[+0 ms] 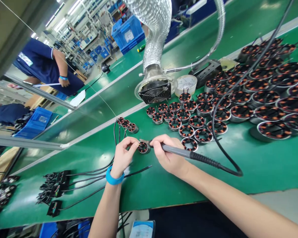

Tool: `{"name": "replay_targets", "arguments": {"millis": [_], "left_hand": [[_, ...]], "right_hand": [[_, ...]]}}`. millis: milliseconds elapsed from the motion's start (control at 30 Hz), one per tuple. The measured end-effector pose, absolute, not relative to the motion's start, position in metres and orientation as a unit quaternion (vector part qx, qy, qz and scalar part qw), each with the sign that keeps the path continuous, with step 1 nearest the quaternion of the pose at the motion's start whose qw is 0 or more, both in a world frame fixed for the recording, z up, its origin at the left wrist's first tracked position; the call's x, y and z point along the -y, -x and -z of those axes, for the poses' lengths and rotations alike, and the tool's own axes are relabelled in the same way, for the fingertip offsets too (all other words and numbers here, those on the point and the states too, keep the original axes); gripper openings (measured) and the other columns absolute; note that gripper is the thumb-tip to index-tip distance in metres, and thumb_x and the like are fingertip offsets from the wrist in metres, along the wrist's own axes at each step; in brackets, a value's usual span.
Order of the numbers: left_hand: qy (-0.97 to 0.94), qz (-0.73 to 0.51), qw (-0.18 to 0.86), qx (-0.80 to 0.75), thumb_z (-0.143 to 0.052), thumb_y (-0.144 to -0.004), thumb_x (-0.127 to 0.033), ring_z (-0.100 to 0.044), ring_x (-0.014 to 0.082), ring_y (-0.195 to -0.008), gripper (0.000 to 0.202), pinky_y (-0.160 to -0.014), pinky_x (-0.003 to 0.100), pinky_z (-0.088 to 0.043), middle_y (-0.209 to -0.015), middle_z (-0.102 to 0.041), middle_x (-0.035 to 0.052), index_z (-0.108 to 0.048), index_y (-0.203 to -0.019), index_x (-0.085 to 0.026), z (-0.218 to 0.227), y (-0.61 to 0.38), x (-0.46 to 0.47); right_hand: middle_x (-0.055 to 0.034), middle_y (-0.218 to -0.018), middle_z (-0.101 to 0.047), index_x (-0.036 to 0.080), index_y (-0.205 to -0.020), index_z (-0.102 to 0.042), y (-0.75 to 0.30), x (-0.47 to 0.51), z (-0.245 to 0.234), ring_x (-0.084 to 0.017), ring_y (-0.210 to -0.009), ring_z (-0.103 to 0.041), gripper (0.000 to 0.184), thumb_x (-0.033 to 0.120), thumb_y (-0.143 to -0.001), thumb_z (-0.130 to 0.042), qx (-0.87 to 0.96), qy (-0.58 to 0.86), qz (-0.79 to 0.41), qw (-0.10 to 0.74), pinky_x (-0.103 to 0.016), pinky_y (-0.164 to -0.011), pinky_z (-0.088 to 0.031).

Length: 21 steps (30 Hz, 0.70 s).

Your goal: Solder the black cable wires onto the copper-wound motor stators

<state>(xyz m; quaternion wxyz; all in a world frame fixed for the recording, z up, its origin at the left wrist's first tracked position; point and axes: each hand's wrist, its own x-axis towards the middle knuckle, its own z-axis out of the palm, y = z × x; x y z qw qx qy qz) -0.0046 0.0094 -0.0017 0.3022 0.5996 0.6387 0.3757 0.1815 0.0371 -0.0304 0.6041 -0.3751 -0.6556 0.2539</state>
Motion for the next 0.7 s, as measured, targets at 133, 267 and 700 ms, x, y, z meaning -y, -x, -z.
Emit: {"name": "replay_targets", "arguments": {"millis": [133, 267, 700], "left_hand": [[-0.593, -0.382, 0.304, -0.64, -0.06, -0.09, -0.023, -0.062, 0.019, -0.083, 0.018, -0.078, 0.029, -0.047, -0.084, -0.069, 0.0057, -0.067, -0.074, -0.017, 0.0025, 0.0045, -0.0089], [-0.589, -0.382, 0.303, -0.645, -0.061, -0.09, -0.024, -0.063, 0.0187, -0.083, 0.018, -0.077, 0.029, -0.046, -0.084, -0.069, 0.0056, -0.068, -0.075, -0.017, 0.0023, 0.0044, -0.0089], [-0.589, -0.386, 0.297, -0.644, -0.061, -0.09, -0.023, -0.062, 0.0187, -0.083, 0.017, -0.077, 0.029, -0.046, -0.084, -0.069, 0.0053, -0.068, -0.076, -0.018, 0.004, 0.0039, -0.0084]], "right_hand": [[0.0002, -0.069, -0.069, 0.023, -0.08, -0.064, -0.1807, -0.0367, 0.0327, -0.014, -0.056, -0.065, 0.023, 0.028, -0.097, -0.05, 0.67, 0.372, -0.253, 0.59, -0.027, -0.056, -0.054], [0.0011, -0.071, -0.069, 0.023, -0.082, -0.064, -0.1792, -0.0372, 0.0336, -0.014, -0.058, -0.065, 0.019, 0.024, -0.095, -0.052, 0.682, 0.359, -0.251, 0.585, -0.025, -0.056, -0.053], [0.0004, -0.077, -0.069, 0.022, -0.09, -0.064, -0.1776, -0.0355, 0.0303, -0.013, -0.06, -0.065, 0.014, 0.022, -0.097, -0.052, 0.658, 0.392, -0.267, 0.585, -0.027, -0.063, -0.054]]}}
